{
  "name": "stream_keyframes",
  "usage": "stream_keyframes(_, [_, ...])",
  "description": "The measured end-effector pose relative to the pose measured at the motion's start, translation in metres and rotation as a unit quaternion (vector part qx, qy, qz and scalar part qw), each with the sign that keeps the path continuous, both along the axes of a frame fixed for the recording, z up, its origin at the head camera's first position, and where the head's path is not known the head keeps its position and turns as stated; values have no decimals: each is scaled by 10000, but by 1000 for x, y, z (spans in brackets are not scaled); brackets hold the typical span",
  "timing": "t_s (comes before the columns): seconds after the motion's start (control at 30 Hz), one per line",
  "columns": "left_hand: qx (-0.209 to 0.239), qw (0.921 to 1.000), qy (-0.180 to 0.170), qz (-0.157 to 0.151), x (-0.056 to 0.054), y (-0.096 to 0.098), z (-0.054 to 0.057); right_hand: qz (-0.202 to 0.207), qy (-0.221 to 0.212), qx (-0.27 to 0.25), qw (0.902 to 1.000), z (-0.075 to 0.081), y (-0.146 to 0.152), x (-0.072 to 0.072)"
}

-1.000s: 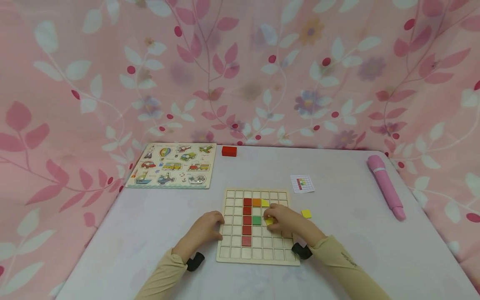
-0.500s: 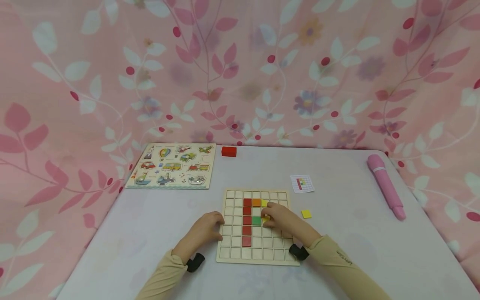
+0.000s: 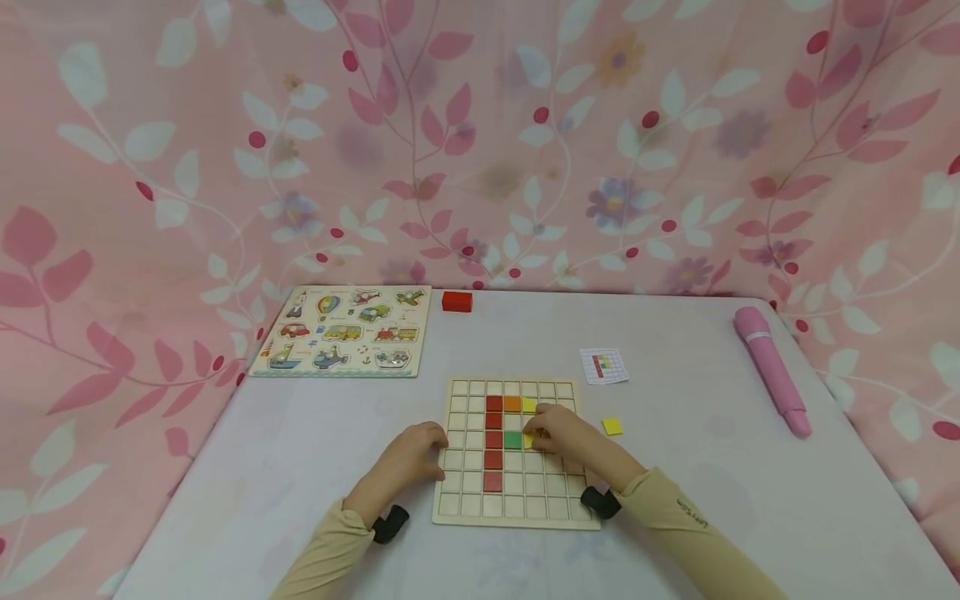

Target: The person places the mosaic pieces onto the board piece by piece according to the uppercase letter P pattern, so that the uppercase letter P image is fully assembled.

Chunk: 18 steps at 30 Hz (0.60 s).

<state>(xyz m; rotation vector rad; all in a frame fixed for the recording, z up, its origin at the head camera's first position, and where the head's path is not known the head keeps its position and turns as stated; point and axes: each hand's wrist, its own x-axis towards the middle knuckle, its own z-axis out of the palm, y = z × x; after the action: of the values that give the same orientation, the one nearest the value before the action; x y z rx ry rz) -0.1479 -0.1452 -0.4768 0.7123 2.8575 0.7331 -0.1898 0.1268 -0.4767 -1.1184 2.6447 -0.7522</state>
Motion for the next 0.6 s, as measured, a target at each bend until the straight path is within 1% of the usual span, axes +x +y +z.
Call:
stream_keyframes(0.2, [-4,10000,3,-19,0,0,-1,-14,-4,73,10000,0,2,0])
stream_keyframes(0.3, [-6,10000,-55,19,0,0,-2,-12,51,24,10000,0,5,0])
stream_keyframes(0.43, [-7,9998,-171,118,-1,0,-3,-9,361,-121,9993,-1,12,-2])
stream_keyframes(0.57, [16,9998,-166,95,-2,0,-3,-317,455,-106,9984,1,22,-3])
stream_keyframes(0.6, [23,9998,-152,84,-2,0,-3,-442,414,-85,9981,2,25,-4])
